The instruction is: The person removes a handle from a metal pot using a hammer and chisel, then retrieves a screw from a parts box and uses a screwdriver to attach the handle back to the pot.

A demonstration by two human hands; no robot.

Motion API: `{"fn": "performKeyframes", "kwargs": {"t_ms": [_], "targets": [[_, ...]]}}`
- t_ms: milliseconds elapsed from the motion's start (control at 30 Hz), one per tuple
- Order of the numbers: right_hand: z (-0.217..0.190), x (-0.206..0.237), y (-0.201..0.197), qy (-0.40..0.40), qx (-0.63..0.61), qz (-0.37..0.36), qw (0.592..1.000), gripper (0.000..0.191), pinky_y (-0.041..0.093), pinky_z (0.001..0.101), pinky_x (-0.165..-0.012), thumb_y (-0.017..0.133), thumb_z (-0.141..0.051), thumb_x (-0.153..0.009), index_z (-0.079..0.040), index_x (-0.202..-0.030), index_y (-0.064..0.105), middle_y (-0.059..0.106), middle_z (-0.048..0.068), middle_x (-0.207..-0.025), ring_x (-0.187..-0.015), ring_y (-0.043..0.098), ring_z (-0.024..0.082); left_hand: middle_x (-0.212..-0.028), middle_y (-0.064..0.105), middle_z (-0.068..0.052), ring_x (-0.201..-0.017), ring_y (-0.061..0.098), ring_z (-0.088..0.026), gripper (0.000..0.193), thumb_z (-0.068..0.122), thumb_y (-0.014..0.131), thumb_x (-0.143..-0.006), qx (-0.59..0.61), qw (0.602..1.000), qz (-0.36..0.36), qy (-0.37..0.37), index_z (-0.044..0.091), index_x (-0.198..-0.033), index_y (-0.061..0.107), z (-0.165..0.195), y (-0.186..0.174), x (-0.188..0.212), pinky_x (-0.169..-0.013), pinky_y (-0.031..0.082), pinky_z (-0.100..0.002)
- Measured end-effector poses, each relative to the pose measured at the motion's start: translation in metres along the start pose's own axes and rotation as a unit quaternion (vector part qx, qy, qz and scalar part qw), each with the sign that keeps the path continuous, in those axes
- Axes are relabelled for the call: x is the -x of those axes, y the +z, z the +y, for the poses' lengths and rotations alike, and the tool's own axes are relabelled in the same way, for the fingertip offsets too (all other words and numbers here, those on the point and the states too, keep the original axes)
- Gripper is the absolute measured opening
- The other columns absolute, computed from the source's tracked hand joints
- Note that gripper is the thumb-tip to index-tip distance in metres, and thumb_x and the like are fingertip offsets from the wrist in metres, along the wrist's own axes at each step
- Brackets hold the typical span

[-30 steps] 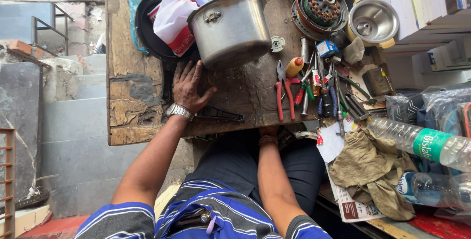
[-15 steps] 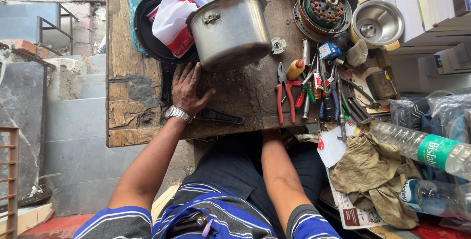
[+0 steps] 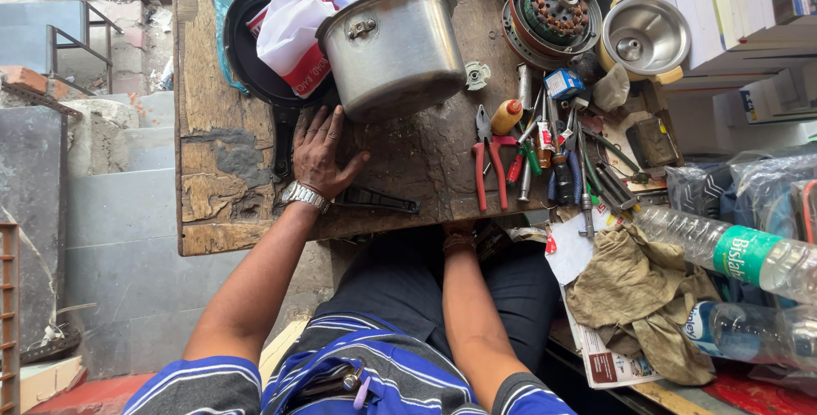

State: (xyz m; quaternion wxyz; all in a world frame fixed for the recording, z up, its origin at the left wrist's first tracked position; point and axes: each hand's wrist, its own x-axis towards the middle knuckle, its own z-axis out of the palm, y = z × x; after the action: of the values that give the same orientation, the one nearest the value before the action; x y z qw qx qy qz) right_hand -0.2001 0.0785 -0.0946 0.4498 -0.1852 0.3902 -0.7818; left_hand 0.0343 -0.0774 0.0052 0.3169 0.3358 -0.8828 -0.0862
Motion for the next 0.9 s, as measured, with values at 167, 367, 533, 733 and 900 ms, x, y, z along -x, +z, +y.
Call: {"fn": "performKeyframes", "kwargs": {"t_ms": [167, 367, 533, 733, 900], "targets": [[0.009, 0.022, -0.008, 0.014, 0.006, 0.009, 1.0, 0.061, 0.027, 0.0488, -0.126, 0.034, -0.04, -0.11, -0.009, -0.162, 0.024, 0.028, 0.012, -0.169, -0.154, 0.029, 0.032, -0.14, 0.064, -0.021, -0.142, 0.051, -0.039, 0.091, 0.052, 0.075, -0.088, 0.0, 1.0, -0.002, 0.006, 0.004, -0.157, 0.041, 0.002, -0.004, -0.001, -0.123, 0.027, -0.057], [0.011, 0.03, -0.009, 0.015, 0.008, 0.034, 0.999, 0.061, 0.027, 0.0487, -0.126, 0.033, -0.04, -0.11, -0.009, -0.162, 0.024, 0.028, 0.012, -0.169, -0.154, 0.029, 0.032, -0.14, 0.064, -0.021, -0.142, 0.051, -0.039, 0.09, 0.051, 0.076, -0.089, 0.005, 1.0, -0.004, 0.004, 0.004, -0.158, 0.041, 0.003, -0.005, -0.001, -0.122, 0.027, -0.057], [-0.003, 0.0, 0.003, -0.014, -0.001, 0.01, 1.0, 0.062, 0.028, 0.0487, -0.126, 0.033, -0.041, -0.11, -0.009, -0.162, 0.023, 0.027, 0.012, -0.169, -0.154, 0.029, 0.032, -0.14, 0.064, -0.021, -0.142, 0.051, -0.039, 0.089, 0.049, 0.076, -0.088, 0.005, 1.0, -0.002, -0.001, 0.005, -0.157, 0.041, 0.002, -0.004, -0.001, -0.122, 0.028, -0.056], [-0.008, -0.009, 0.005, -0.014, 0.001, 0.004, 1.0, 0.062, 0.028, 0.0486, -0.126, 0.033, -0.041, -0.11, -0.009, -0.162, 0.023, 0.027, 0.011, -0.169, -0.154, 0.029, 0.032, -0.139, 0.064, -0.021, -0.142, 0.051, -0.039, 0.09, 0.049, 0.077, -0.087, 0.001, 1.0, -0.001, 0.0, 0.004, -0.156, 0.043, 0.002, -0.002, -0.002, -0.122, 0.028, -0.056], [-0.002, -0.009, -0.001, -0.009, -0.001, 0.003, 1.0, 0.062, 0.028, 0.0485, -0.126, 0.033, -0.041, -0.11, -0.01, -0.162, 0.023, 0.027, 0.011, -0.169, -0.154, 0.029, 0.032, -0.138, 0.065, -0.021, -0.141, 0.052, -0.038, 0.088, 0.049, 0.077, -0.088, -0.004, 1.0, 0.001, 0.001, 0.004, -0.156, 0.044, 0.001, -0.001, -0.002, -0.123, 0.028, -0.056]]}}
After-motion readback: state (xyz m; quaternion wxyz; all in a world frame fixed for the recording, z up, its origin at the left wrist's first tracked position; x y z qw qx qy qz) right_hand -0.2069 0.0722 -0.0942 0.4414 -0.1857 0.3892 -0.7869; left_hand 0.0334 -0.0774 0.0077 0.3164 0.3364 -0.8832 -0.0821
